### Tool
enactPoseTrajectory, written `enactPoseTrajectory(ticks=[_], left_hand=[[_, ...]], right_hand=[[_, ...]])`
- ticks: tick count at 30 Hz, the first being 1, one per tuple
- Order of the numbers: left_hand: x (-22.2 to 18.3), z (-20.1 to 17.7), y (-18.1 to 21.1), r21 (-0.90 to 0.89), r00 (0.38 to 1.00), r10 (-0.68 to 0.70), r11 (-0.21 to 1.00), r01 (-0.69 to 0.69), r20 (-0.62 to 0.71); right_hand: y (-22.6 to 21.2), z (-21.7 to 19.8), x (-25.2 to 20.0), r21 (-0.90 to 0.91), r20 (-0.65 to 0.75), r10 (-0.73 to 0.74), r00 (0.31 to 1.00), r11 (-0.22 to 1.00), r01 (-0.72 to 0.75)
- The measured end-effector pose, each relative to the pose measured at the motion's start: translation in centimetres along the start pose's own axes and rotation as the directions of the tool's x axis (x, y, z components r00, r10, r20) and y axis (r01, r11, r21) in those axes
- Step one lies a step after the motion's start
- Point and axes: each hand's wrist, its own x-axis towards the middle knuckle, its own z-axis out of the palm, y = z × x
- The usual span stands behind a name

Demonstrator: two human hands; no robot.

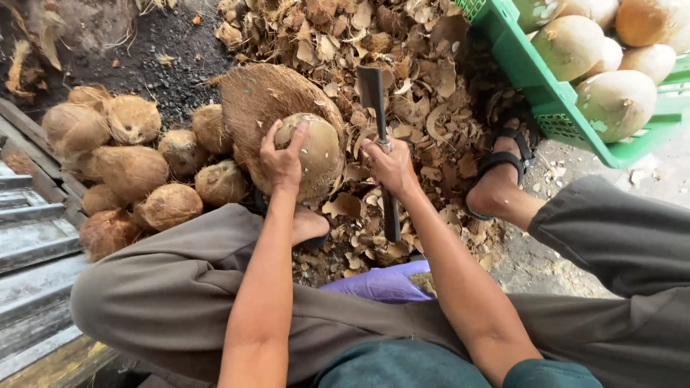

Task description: The person is removing the outer fibrous husks from coconuts using a large knife or cleaver.

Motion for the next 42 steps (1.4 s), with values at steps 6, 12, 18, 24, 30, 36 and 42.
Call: enactPoseTrajectory(ticks=[6,12,18,24,30,36,42], left_hand=[[-0.2,0.9,0.3,0.048,0.989,-0.094,0.994,0.100,-0.113],[-1.4,1.2,0.6,0.035,0.983,-0.061,0.997,0.068,-0.170],[-2.5,1.6,1.1,-0.015,0.986,0.009,1.000,-0.012,-0.168],[-2.2,0.9,-0.4,0.095,0.988,0.076,0.993,-0.064,-0.136],[-0.1,0.1,-1.4,-0.020,0.996,0.016,1.000,-0.018,-0.089],[-2.2,2.5,1.9,0.086,0.963,0.019,0.996,0.005,-0.269],[0.9,2.2,0.6,0.046,0.968,-0.110,0.991,0.124,-0.224]], right_hand=[[-2.3,2.4,-2.9,-0.154,0.055,-0.040,0.998,0.987,0.048],[-3.5,3.6,-4.4,-0.231,0.099,-0.048,0.994,0.970,0.070],[-1.1,3.2,-3.0,-0.207,0.063,-0.189,0.980,0.958,0.198],[0.6,0.8,-5.4,-0.462,0.041,0.366,0.930,0.832,-0.307],[1.4,0.0,-2.4,-0.489,-0.010,0.221,0.975,0.850,-0.198],[-1.4,0.5,-1.8,-0.376,-0.043,0.074,0.996,0.923,-0.085],[-0.8,1.6,-2.1,-0.303,0.151,-0.096,0.984,0.943,0.139]])
